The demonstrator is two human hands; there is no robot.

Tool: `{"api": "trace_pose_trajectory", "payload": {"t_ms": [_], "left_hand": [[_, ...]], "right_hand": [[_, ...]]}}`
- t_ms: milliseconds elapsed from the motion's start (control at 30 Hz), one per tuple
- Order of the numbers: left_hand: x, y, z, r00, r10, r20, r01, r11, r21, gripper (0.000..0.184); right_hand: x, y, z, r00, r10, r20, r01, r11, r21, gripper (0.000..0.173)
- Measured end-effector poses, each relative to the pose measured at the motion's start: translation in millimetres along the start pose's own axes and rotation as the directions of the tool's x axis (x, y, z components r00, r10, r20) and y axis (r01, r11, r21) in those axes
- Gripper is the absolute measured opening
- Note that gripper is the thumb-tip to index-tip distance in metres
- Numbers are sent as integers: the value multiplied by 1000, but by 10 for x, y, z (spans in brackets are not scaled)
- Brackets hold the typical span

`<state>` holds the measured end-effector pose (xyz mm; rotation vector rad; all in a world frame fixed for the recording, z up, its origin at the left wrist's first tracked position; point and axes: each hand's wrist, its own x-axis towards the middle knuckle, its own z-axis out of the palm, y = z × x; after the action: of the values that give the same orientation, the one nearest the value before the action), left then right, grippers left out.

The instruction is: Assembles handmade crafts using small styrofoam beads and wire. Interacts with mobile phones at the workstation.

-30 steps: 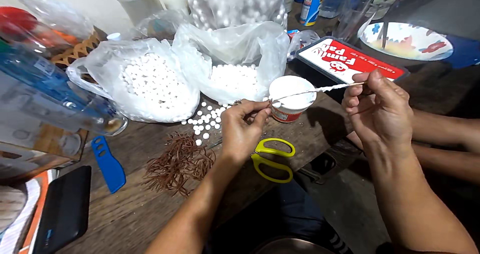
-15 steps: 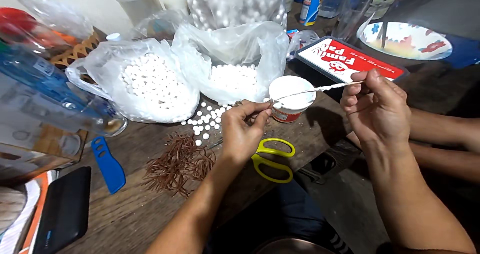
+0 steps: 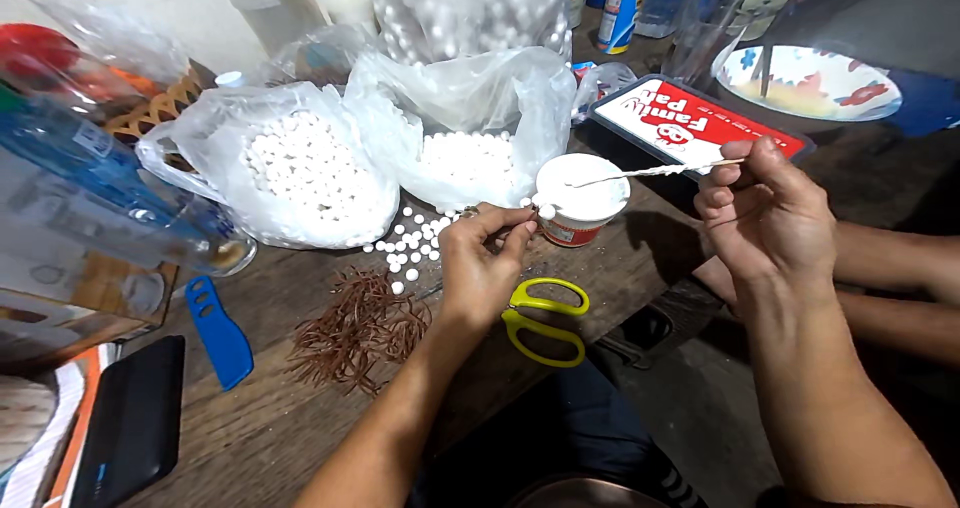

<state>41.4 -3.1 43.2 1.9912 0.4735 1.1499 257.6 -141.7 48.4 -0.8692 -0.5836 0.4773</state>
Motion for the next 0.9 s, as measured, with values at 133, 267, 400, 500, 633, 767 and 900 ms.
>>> {"api": "trace_pose_trajectory", "payload": {"t_ms": [133, 267, 400, 500, 633, 767, 900], "left_hand": [[23, 35, -128, 1000, -21, -9, 21, 999, 34, 10], [19, 44, -495, 999, 16, -50, -14, 999, 49, 11], [-121, -51, -811, 992, 1, -126, 9, 997, 79, 12], [-240, -163, -932, 986, -33, -163, 46, 996, 79, 12], [-297, -246, -968, 984, -9, -180, 33, 991, 131, 11], [-325, -287, -1019, 987, 42, -157, -3, 971, 239, 10], [-332, -296, -995, 988, 17, -151, 24, 965, 263, 9]], "right_hand": [[92, 112, -32, 971, -236, 46, 239, 924, -297, 38], [180, 249, 18, 964, -181, 193, 255, 828, -500, 28], [152, 205, -23, 864, -358, 355, 488, 415, -768, 31], [-143, 123, 283, 697, -490, 524, 678, 211, -704, 34], [-394, 448, 907, 619, -215, 755, 771, 352, -532, 19], [-122, 874, 1211, 644, 128, 754, 696, 311, -647, 15], [38, 1035, 1345, 664, 315, 678, 642, 225, -733, 15]]}}
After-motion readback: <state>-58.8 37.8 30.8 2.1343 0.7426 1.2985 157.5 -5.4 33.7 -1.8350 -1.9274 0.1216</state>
